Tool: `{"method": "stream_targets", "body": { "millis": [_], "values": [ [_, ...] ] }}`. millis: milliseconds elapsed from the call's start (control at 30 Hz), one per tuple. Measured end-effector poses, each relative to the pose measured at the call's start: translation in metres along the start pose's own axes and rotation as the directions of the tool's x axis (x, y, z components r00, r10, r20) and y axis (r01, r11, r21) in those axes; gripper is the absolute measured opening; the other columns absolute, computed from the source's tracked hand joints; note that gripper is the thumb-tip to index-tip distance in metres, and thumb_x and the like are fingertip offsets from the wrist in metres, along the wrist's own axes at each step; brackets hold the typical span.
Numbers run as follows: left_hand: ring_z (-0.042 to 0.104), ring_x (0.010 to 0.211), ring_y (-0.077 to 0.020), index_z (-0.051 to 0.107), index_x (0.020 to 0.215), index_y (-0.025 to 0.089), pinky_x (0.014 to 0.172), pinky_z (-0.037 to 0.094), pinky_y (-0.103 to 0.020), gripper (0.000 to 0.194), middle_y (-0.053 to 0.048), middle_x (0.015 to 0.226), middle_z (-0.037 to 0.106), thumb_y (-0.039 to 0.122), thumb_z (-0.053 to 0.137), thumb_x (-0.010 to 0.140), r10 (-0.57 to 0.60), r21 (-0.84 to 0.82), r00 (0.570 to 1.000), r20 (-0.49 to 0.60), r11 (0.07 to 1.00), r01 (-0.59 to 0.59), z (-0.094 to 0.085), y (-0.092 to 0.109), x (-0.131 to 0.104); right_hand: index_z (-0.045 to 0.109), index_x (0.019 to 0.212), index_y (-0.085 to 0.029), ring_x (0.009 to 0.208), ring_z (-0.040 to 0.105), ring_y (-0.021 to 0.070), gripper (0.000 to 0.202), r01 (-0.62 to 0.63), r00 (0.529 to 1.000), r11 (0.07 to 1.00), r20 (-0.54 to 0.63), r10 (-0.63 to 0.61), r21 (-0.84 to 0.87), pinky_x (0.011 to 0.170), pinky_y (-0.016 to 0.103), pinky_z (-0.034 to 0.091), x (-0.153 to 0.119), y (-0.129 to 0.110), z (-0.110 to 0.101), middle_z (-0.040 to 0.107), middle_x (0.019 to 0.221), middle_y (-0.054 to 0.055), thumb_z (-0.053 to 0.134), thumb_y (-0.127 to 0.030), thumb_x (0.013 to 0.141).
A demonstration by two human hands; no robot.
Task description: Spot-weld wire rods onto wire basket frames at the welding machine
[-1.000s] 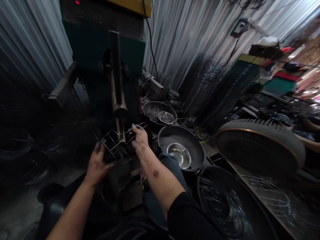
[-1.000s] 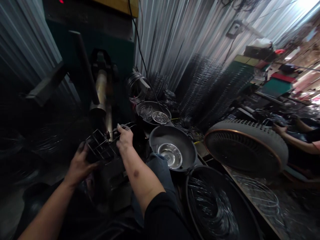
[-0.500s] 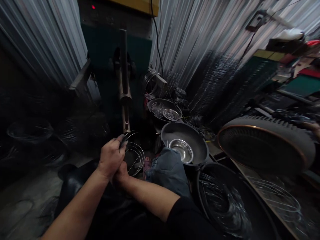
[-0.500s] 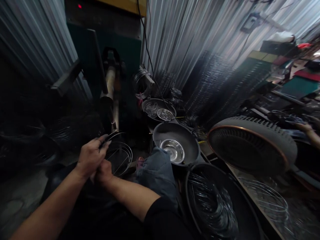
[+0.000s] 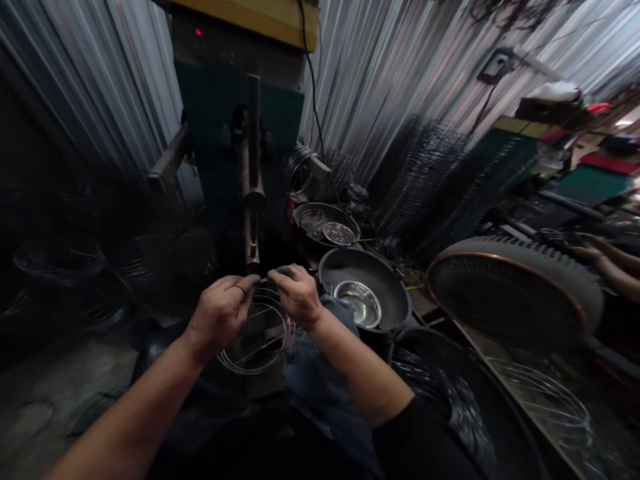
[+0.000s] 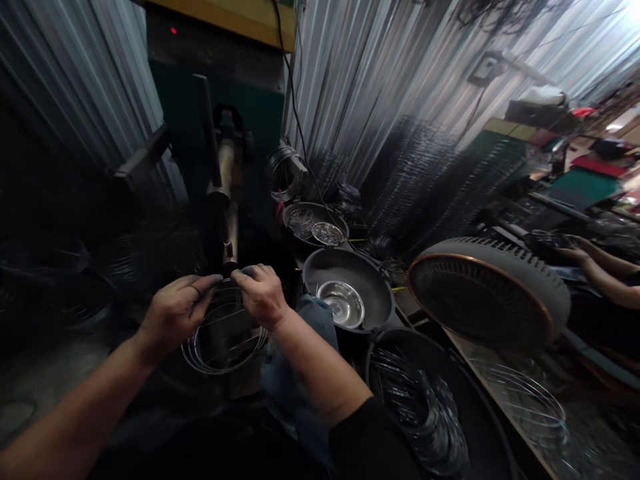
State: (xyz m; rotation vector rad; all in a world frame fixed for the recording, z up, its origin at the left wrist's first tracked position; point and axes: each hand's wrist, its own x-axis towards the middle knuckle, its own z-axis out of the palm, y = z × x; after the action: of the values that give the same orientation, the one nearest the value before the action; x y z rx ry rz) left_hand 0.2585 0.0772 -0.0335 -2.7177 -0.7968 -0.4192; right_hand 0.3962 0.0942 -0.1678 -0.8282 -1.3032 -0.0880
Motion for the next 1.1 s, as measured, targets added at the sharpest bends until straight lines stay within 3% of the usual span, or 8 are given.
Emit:
{"method": "stream_targets", "body": {
  "millis": [133, 200, 333, 367, 433, 600, 767, 1100],
  "values": [
    [0.058, 0.087, -0.0162, 0.056, 0.119, 0.004, 0.079, 0.048, -0.027, 0.032, -0.008, 0.100, 0.060, 0.011, 0.055, 0.088, 0.138, 0.149, 0.990, 0.022, 0.979, -0.140, -0.005, -0.019, 0.011, 0.069, 0.098, -0.013, 0.083, 0.047, -0.0018, 0.022, -0.023, 0.999, 0.999, 0.043, 0.022, 0.036, 0.076, 0.011, 0.036, 0.017, 0.011, 0.007, 0.054, 0.090, -0.001, 0.048, -0.017, 0.091],
    [0.058, 0.080, -0.0180, 0.057, 0.118, 0.003, 0.071, 0.049, -0.029, 0.031, -0.009, 0.094, 0.060, 0.012, 0.051, 0.089, 0.158, 0.210, 0.986, 0.046, 0.964, -0.164, -0.002, -0.032, 0.013, 0.070, 0.101, -0.018, 0.079, 0.047, -0.0032, 0.021, -0.191, 0.952, 0.981, 0.247, 0.180, 0.024, 0.073, 0.011, 0.034, 0.026, 0.015, 0.010, 0.054, 0.090, -0.003, 0.053, -0.024, 0.091],
    [0.061, 0.072, -0.0179, 0.064, 0.105, 0.004, 0.062, 0.050, -0.028, 0.022, -0.008, 0.088, 0.061, 0.013, 0.052, 0.088, 0.063, 0.217, 0.996, 0.065, 0.973, -0.076, 0.015, -0.055, 0.007, 0.067, 0.114, -0.027, 0.093, 0.048, 0.0004, 0.027, -0.518, 0.545, 0.835, 0.680, 0.490, -0.186, 0.083, 0.012, 0.033, 0.039, 0.022, 0.022, 0.053, 0.103, -0.003, 0.051, -0.031, 0.093],
    [0.062, 0.073, -0.0178, 0.065, 0.102, 0.004, 0.064, 0.051, -0.027, 0.020, -0.008, 0.089, 0.062, 0.013, 0.053, 0.088, 0.041, 0.208, 0.997, 0.070, 0.977, -0.055, 0.020, -0.059, 0.005, 0.065, 0.119, -0.028, 0.098, 0.048, 0.0019, 0.030, -0.529, 0.477, 0.817, 0.716, 0.510, -0.230, 0.086, 0.013, 0.033, 0.040, 0.023, 0.026, 0.053, 0.107, -0.003, 0.049, -0.032, 0.094],
    [0.062, 0.073, -0.0172, 0.066, 0.099, 0.005, 0.065, 0.052, -0.027, 0.019, -0.008, 0.088, 0.062, 0.014, 0.054, 0.087, 0.000, 0.184, 0.997, 0.073, 0.983, -0.014, 0.029, -0.066, 0.001, 0.061, 0.124, -0.030, 0.104, 0.047, 0.0039, 0.033, -0.516, 0.417, 0.810, 0.745, 0.521, -0.278, 0.091, 0.014, 0.033, 0.042, 0.026, 0.033, 0.051, 0.112, -0.004, 0.045, -0.032, 0.096],
    [0.062, 0.074, -0.0148, 0.068, 0.103, 0.010, 0.069, 0.050, -0.024, 0.023, -0.006, 0.086, 0.062, 0.017, 0.051, 0.089, -0.153, 0.156, 0.977, 0.150, 0.979, 0.129, 0.040, -0.081, 0.002, 0.062, 0.121, -0.025, 0.113, 0.046, 0.0076, 0.032, -0.478, 0.346, 0.800, 0.760, 0.551, -0.362, 0.099, 0.018, 0.033, 0.047, 0.033, 0.048, 0.048, 0.119, -0.004, 0.041, -0.031, 0.097],
    [0.062, 0.082, -0.0160, 0.070, 0.096, 0.012, 0.077, 0.048, -0.025, 0.027, -0.008, 0.092, 0.064, 0.021, 0.046, 0.087, -0.352, 0.127, 0.888, 0.296, 0.936, 0.328, 0.042, -0.094, 0.014, 0.063, 0.119, -0.021, 0.113, 0.047, 0.0100, 0.032, -0.465, 0.321, 0.794, 0.762, 0.563, -0.391, 0.098, 0.020, 0.033, 0.061, 0.043, 0.057, 0.050, 0.115, -0.001, 0.042, -0.028, 0.096],
    [0.062, 0.093, -0.0205, 0.066, 0.080, 0.010, 0.090, 0.047, -0.031, 0.017, -0.008, 0.099, 0.064, 0.008, 0.050, 0.080, -0.503, 0.168, 0.762, 0.409, 0.862, 0.478, 0.044, -0.097, 0.040, 0.068, 0.111, -0.018, 0.107, 0.052, 0.0046, 0.031, -0.578, 0.384, 0.774, 0.750, 0.538, -0.259, 0.092, 0.008, 0.037, 0.066, 0.061, 0.065, 0.054, 0.107, -0.001, 0.049, -0.015, 0.087]
  ]
}}
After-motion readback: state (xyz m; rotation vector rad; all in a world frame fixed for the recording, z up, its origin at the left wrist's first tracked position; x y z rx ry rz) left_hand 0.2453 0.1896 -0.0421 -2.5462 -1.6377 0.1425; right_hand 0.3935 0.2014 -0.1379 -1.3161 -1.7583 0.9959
